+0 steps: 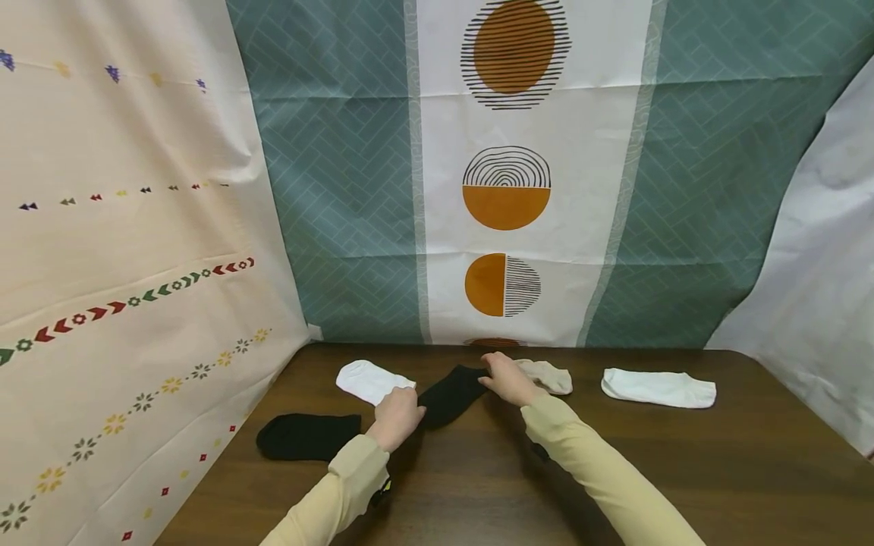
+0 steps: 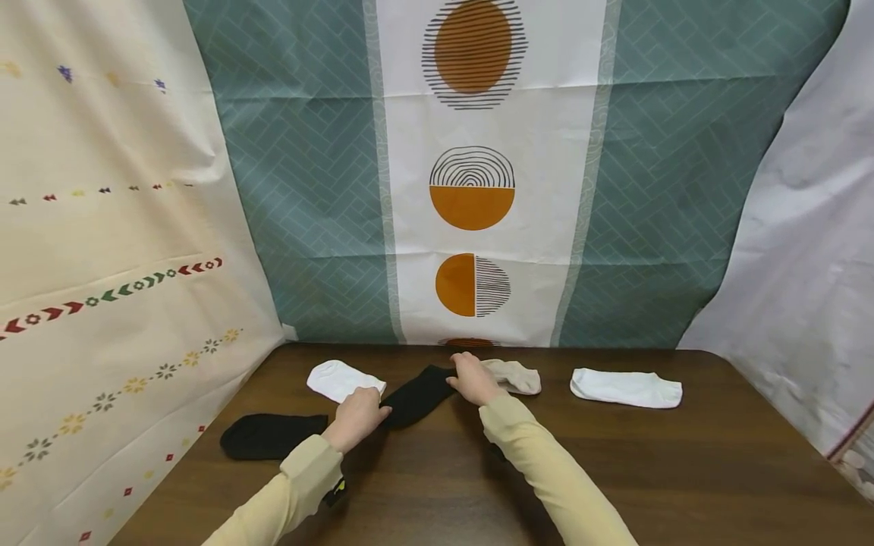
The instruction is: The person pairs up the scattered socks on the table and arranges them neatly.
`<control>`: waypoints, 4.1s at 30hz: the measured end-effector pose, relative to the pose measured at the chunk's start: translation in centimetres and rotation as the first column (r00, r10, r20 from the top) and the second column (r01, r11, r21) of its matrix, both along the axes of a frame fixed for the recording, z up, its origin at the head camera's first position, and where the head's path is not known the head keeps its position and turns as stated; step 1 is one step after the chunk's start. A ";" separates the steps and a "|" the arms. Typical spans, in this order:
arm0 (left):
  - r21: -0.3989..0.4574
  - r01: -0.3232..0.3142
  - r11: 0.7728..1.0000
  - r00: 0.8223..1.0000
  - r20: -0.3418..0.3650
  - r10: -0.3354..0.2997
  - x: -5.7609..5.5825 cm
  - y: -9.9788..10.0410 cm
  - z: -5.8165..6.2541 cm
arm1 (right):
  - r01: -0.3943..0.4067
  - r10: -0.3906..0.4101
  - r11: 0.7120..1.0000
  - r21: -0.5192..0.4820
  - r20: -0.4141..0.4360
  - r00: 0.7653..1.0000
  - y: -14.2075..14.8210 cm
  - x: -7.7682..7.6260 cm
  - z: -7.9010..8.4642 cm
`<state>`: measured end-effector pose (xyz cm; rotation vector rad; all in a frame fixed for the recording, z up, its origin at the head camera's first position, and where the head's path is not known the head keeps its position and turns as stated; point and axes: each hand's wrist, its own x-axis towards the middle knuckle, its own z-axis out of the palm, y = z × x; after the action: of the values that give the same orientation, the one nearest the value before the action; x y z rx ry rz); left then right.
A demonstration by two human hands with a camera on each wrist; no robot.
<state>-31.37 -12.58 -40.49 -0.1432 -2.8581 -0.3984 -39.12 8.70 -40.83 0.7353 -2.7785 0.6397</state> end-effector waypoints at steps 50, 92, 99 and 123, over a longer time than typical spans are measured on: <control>-0.060 0.026 0.998 0.993 0.120 -0.018 -0.2 0.3 -0.2 | 0.018 0.015 0.936 0.352 -0.092 0.996 -2.3 -0.5 -1.8; -0.099 0.038 0.994 0.999 0.017 -0.036 -0.1 -0.5 0.1 | -0.079 0.085 0.983 0.163 -0.032 0.996 -2.7 -0.3 -0.5; -0.085 0.060 0.995 0.998 -0.019 -0.062 -0.2 -0.1 0.9 | -0.102 0.103 0.992 0.068 -0.021 0.994 -1.5 0.2 0.2; -0.093 0.111 0.989 0.990 -0.077 -0.119 -0.6 1.7 1.4 | -0.097 0.100 0.989 -0.108 0.024 0.995 2.0 1.2 0.6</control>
<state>-31.95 -10.93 -39.08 -0.3345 -2.7948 -0.2807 -37.91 10.75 -40.22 0.8517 -2.7232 0.8170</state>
